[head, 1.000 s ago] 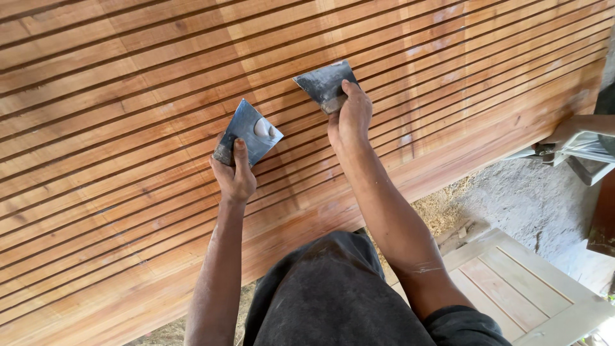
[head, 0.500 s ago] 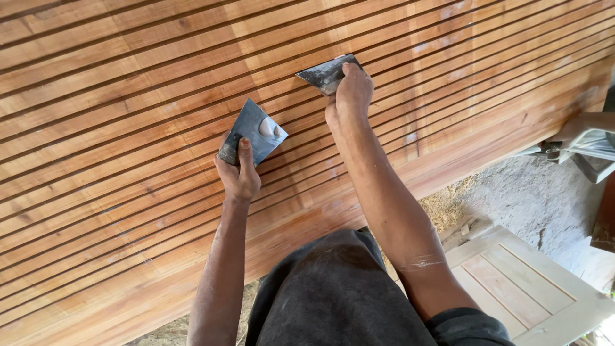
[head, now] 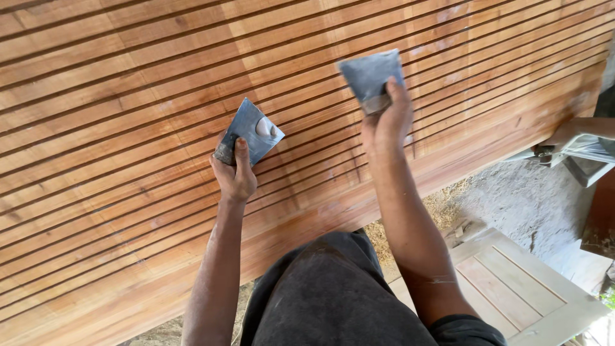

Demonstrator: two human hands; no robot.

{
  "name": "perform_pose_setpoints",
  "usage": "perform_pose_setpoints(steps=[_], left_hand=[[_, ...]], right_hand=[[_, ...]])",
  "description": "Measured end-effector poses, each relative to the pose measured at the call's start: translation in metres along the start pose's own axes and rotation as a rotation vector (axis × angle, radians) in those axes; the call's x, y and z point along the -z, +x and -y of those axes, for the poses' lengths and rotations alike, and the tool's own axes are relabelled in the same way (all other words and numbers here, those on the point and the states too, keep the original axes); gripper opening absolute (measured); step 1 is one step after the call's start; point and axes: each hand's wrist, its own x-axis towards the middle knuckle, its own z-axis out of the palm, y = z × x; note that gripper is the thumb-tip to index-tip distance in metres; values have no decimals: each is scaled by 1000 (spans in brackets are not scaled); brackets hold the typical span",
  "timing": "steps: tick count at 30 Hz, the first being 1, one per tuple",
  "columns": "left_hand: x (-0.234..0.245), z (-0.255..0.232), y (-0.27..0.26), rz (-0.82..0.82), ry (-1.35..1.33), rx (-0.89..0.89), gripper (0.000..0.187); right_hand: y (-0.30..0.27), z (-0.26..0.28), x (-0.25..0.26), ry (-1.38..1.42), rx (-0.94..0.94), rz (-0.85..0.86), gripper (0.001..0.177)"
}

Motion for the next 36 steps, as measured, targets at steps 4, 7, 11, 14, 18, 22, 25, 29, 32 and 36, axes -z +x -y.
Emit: perform_pose_setpoints(steps=[4,7,11,14,18,22,25,29,32,36], left_hand=[[-1,2,3,2,28,51,48],[-1,1,2,10,7,-18,47],[-3,-2,4,2,-11,-40,46],[-1,-1,3,0,7,-10,45],[-1,0,1,-4,-36,38,39],[-5,2,1,-9,-167,8,35],[-6,0,2,-14,-180,20,36],[-2,-3,4,-8,15,107,37],[-1,-4,1,25,-75,-52,41],[-2,-6,4,11,-53,-27,41]], right_hand=[[-7,-35,-9,-50,-104,21,44],[-4,-49,-25,-11,-133,-44,32],[2,-52,-40,17,-195,-84,22],[9,-49,-54,-28,-254,-155,22],[27,-40,-99,-38,-390,-375,23],[34,-32,-132,-143,-349,-371,25],[24,-34,-116,10,-390,-329,24],[1,-42,-38,353,-205,177,48],[4,-27,19,284,-111,253,63],[17,15,58,336,-77,337,71]])
